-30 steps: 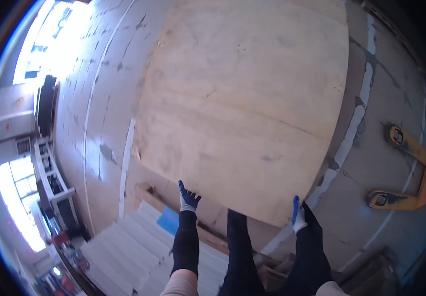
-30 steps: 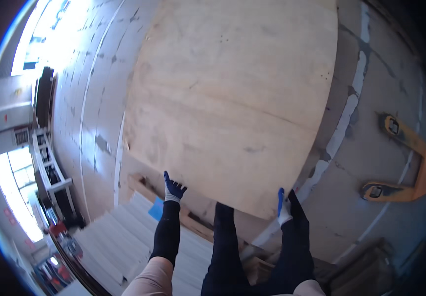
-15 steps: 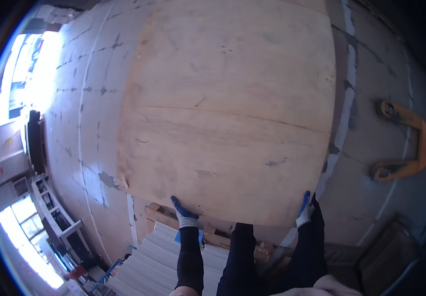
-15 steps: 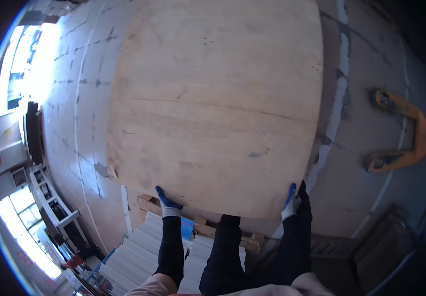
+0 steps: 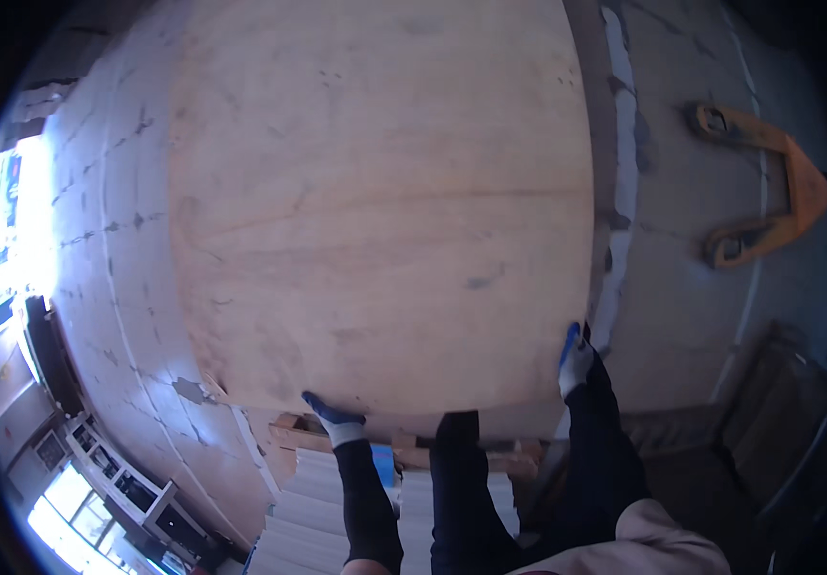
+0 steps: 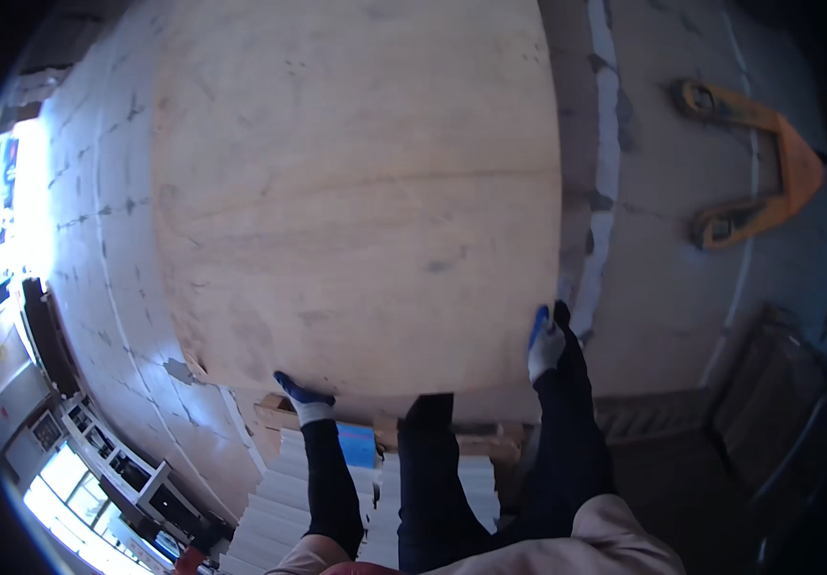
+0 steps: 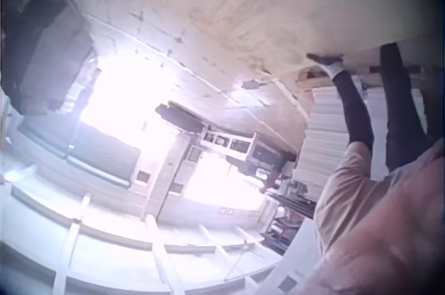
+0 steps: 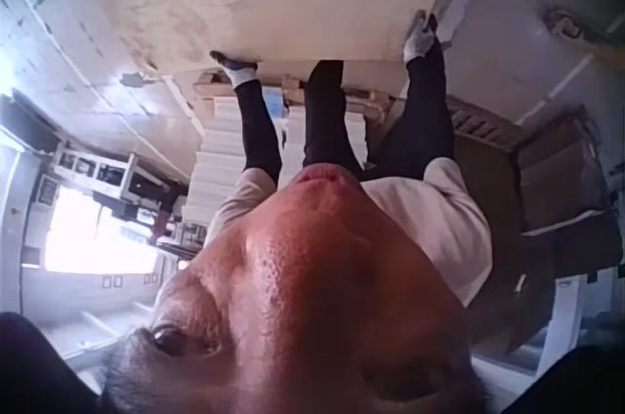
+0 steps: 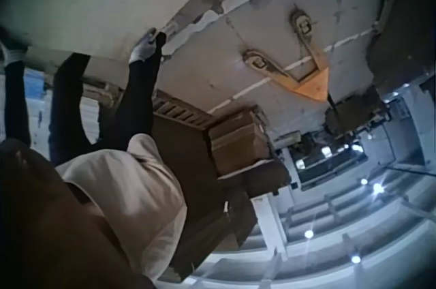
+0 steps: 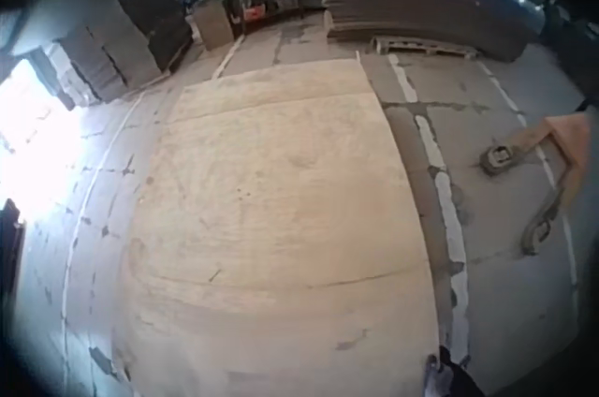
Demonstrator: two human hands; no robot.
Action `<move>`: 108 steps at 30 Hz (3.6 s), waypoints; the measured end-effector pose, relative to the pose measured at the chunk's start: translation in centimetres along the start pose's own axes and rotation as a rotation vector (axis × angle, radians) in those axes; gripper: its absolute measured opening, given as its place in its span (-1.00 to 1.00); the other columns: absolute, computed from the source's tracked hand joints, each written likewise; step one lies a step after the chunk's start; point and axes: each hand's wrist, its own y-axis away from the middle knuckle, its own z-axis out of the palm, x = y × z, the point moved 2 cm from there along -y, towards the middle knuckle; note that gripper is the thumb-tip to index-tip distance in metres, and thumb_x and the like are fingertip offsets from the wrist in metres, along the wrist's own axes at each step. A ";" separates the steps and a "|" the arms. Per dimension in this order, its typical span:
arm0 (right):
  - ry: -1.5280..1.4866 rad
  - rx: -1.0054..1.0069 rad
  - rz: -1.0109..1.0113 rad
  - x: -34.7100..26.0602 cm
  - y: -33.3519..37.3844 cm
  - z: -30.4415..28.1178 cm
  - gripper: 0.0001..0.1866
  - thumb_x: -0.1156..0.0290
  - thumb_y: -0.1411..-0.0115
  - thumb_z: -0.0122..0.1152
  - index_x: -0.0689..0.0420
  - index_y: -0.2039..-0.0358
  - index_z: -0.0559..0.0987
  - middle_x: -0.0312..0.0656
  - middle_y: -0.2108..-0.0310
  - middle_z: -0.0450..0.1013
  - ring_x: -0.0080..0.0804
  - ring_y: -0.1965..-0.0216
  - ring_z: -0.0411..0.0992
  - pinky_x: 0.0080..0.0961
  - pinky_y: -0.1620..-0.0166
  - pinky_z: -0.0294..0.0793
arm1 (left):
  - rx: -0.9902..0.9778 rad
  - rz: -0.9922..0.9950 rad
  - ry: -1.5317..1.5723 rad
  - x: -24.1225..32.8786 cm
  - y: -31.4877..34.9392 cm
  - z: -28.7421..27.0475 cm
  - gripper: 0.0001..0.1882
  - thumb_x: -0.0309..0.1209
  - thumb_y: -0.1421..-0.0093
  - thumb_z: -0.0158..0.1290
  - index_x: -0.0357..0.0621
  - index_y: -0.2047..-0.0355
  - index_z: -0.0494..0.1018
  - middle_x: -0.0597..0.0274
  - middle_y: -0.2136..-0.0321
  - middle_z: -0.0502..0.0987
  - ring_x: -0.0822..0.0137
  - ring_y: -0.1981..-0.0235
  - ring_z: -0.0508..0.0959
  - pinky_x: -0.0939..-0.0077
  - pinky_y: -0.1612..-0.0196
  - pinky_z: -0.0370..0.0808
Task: Organizing wooden pallets by hand and transporting a loaded pallet using a manual pallet jack.
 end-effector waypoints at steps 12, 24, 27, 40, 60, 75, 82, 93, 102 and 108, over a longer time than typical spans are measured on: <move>-0.254 0.053 -0.027 -1.7 0.5 -0.6 -0.43 0.03 -0.37 -0.10 0.34 -0.05 0.46 0.09 0.13 0.54 -0.16 0.11 0.52 -0.41 0.07 0.43 | -0.034 0.109 0.206 4.2 7.0 2.2 -0.20 0.28 -0.30 -0.42 -0.09 -0.29 0.12 0.12 -0.27 0.20 0.05 -0.26 0.19 0.11 -0.31 0.10; -0.458 -0.244 0.225 -6.5 6.1 6.2 -0.47 0.11 -0.37 -0.04 0.38 -0.05 0.45 -0.19 0.06 0.50 -0.53 0.04 0.42 -0.60 -0.05 0.35 | -0.140 -0.144 0.119 7.2 -11.5 -1.6 -0.25 0.25 -0.27 -0.27 -0.02 -0.26 0.19 0.20 -0.23 0.26 0.11 -0.23 0.25 0.08 -0.29 0.15; -0.317 -0.252 0.119 -5.1 5.1 7.3 -0.48 0.10 -0.36 -0.01 0.37 0.01 0.50 -0.21 0.13 0.53 -0.53 0.10 0.45 -0.59 -0.02 0.38 | -0.209 -0.165 0.018 7.4 -12.0 -1.9 -0.27 0.24 -0.28 -0.26 0.01 -0.26 0.20 0.22 -0.22 0.28 0.11 -0.22 0.27 0.05 -0.27 0.20; -0.301 -0.295 0.170 -8.8 4.4 1.8 -0.51 0.02 -0.24 0.14 0.27 0.19 0.58 -0.02 0.36 0.56 -0.28 0.30 0.54 -0.37 0.24 0.42 | -0.125 -0.440 -0.671 0.4 2.6 -8.0 -0.39 0.16 -0.28 -0.15 -0.21 0.26 0.49 0.18 0.48 0.55 0.26 0.52 0.54 0.40 0.40 0.51; -0.277 -0.347 -0.112 4.4 -22.0 -44.6 -0.65 0.15 -0.30 0.04 0.17 0.12 0.54 -0.26 0.36 0.51 -0.53 0.37 0.51 -0.56 0.35 0.46 | -0.427 -0.155 -0.786 -12.9 43.9 9.1 -0.65 -0.13 -0.31 0.00 -0.20 0.20 0.49 0.21 0.39 0.57 0.40 0.45 0.56 0.52 0.42 0.49; -0.384 -0.652 0.467 36.8 -7.0 -73.9 -0.73 0.11 -0.34 0.00 0.03 0.20 0.50 -0.33 0.50 0.40 -0.53 0.56 0.39 -0.58 0.51 0.38 | -0.653 -0.268 -0.379 -39.4 57.6 3.0 -0.63 -0.14 -0.36 -0.11 -0.11 0.49 0.44 0.39 0.63 0.39 0.51 0.64 0.39 0.52 0.58 0.28; -0.711 -0.477 0.369 42.0 -13.3 -78.0 -0.73 0.13 -0.33 0.02 0.03 0.14 0.51 -0.35 0.42 0.44 -0.52 0.47 0.47 -0.58 0.47 0.40 | -0.552 -0.208 -1.228 -45.4 66.3 -1.9 -0.63 -0.08 -0.31 -0.15 -0.13 0.39 0.42 0.17 0.47 0.49 0.19 0.41 0.49 0.23 0.39 0.38; -0.680 -0.221 0.120 42.1 -21.8 -90.4 -0.59 0.01 -0.26 0.09 0.14 0.24 0.56 -0.30 0.53 0.50 -0.60 0.53 0.45 -0.63 0.45 0.41 | -0.407 -0.212 -0.739 -45.1 66.3 22.1 -0.41 0.16 -0.22 -0.10 -0.20 0.21 0.41 0.11 0.31 0.50 0.11 0.32 0.47 0.12 0.24 0.40; -0.668 0.179 0.225 58.3 -30.7 -110.6 -0.57 0.04 -0.27 0.06 0.20 0.21 0.56 -0.20 0.51 0.52 -0.46 0.45 0.50 -0.49 0.31 0.45 | -0.710 -0.108 -1.191 -61.2 81.2 48.2 -0.59 -0.03 -0.24 0.06 -0.13 0.16 0.46 0.13 0.36 0.58 0.20 0.41 0.60 0.35 0.43 0.50; -1.100 0.431 0.226 62.9 -35.2 -118.6 -0.67 0.20 -0.34 -0.02 0.22 0.16 0.53 -0.24 0.49 0.51 -0.50 0.47 0.47 -0.52 0.33 0.44 | -0.896 -0.019 -1.715 -70.9 92.0 61.1 -0.56 0.00 -0.20 0.11 -0.17 0.24 0.49 0.18 0.43 0.58 0.34 0.51 0.59 0.50 0.51 0.51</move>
